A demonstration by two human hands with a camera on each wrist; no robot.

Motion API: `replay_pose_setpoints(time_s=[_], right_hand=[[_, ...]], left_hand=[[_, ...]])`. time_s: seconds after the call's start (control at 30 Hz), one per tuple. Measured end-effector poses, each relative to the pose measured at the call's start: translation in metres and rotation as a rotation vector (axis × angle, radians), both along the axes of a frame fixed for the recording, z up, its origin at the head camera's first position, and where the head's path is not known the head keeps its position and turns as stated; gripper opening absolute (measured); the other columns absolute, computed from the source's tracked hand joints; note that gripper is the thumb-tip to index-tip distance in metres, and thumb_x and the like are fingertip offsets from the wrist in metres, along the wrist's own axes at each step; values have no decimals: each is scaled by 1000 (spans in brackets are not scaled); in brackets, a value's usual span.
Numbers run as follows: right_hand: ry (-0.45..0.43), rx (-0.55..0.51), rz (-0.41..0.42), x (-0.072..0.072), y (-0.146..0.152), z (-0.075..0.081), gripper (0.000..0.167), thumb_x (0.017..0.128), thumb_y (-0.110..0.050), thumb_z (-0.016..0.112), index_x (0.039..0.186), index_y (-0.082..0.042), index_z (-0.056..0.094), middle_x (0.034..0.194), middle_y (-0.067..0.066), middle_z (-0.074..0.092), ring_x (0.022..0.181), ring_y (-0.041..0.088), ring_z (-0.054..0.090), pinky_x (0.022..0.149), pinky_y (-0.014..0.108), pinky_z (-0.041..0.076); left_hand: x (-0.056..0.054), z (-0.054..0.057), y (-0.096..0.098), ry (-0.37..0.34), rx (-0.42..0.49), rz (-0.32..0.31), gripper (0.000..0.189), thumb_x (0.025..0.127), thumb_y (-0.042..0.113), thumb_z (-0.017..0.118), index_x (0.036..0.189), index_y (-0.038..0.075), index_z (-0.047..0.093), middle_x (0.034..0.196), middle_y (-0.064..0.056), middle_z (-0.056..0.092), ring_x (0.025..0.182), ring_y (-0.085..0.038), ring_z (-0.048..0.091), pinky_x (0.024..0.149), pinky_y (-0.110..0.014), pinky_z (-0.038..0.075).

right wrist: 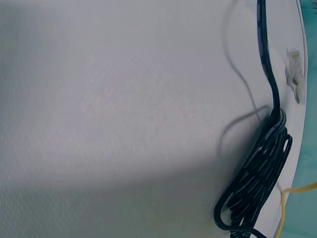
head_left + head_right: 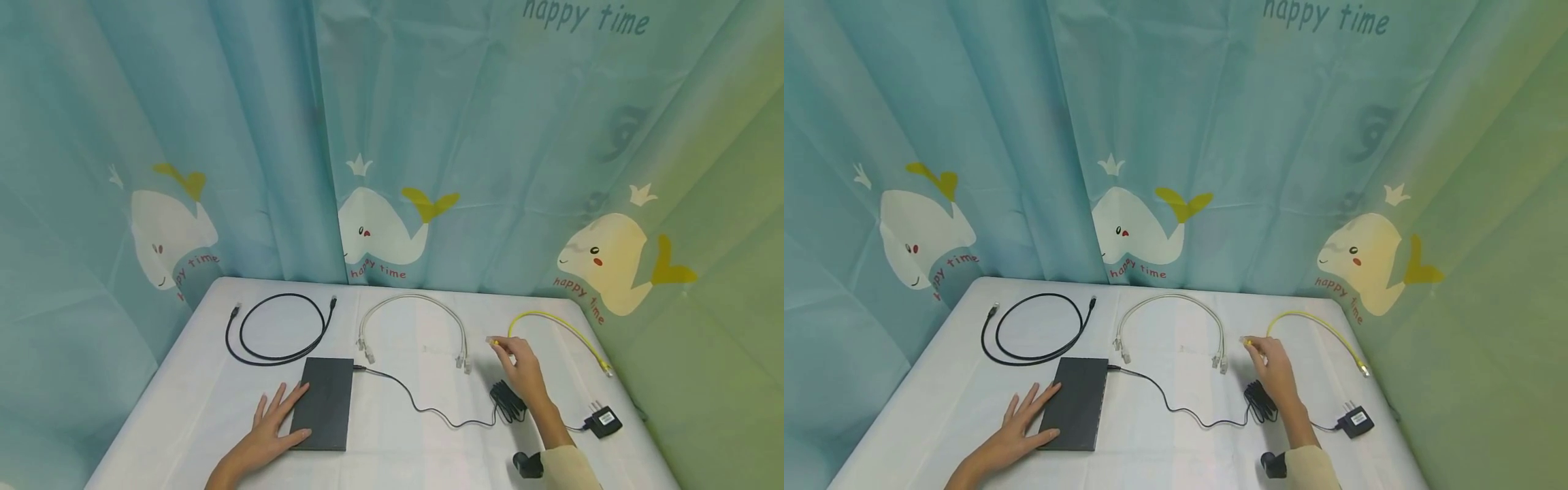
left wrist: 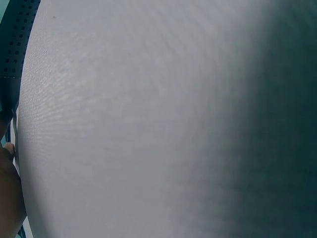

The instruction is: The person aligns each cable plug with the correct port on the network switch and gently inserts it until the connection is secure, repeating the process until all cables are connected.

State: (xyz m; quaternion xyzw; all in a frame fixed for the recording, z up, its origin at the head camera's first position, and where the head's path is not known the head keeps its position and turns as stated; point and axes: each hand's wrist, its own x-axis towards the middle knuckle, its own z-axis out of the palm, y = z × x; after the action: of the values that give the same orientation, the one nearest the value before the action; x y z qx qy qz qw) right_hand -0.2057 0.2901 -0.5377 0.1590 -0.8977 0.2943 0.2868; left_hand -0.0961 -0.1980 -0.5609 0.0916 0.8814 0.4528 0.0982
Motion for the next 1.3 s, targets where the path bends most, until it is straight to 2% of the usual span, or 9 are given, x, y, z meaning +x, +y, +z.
replay_pose_setpoints(time_s=[0.33,0.4,0.57,0.73,0.9,1.1,1.3], right_hand=[[-29,20,28,3,-7,1,18,83,-4,71,100,-8,68,82,-5,58,76,9,47,56,23,41],[-63,12,21,4,-10,-1,16,85,-7,70,101,-9,69,83,-5,59,77,10,49,58,25,43],[-232,-51,25,5,-19,-3,14,89,-15,67,102,-10,69,87,-6,61,78,11,53,64,29,49],[-352,-61,50,5,-25,-6,13,89,-16,67,100,-9,71,87,-6,65,77,11,56,66,29,50],[-429,-67,78,9,-31,-5,12,87,-15,69,97,-9,72,86,-6,66,72,9,56,62,27,48],[-541,-19,72,10,-39,-6,9,87,-20,70,93,-14,73,80,-11,62,70,9,52,59,24,46],[-575,-33,79,12,-45,-5,8,86,-19,70,92,-15,72,82,-12,62,75,9,56,65,26,50]], left_hand=[[1,1,1,22,-4,6,77,81,38,71,146,16,36,148,-20,30,139,-44,1,106,-55,-16],[1,0,0,28,-4,4,77,81,38,71,146,16,36,148,-20,30,139,-44,1,106,-54,-16],[0,0,-1,26,-3,1,77,81,38,71,146,16,36,148,-20,30,139,-44,0,106,-54,-16],[0,-1,-1,29,3,-5,76,83,38,70,146,15,36,148,-20,29,139,-44,0,105,-55,-16],[2,-2,0,49,21,-15,70,86,34,67,145,13,37,148,-22,29,138,-46,0,104,-56,-17],[2,-3,-1,55,5,-19,69,86,35,66,145,14,37,147,-22,29,138,-46,0,105,-55,-17],[1,-2,-1,36,6,-26,70,86,36,66,146,14,37,148,-21,28,138,-45,-2,105,-54,-18]])
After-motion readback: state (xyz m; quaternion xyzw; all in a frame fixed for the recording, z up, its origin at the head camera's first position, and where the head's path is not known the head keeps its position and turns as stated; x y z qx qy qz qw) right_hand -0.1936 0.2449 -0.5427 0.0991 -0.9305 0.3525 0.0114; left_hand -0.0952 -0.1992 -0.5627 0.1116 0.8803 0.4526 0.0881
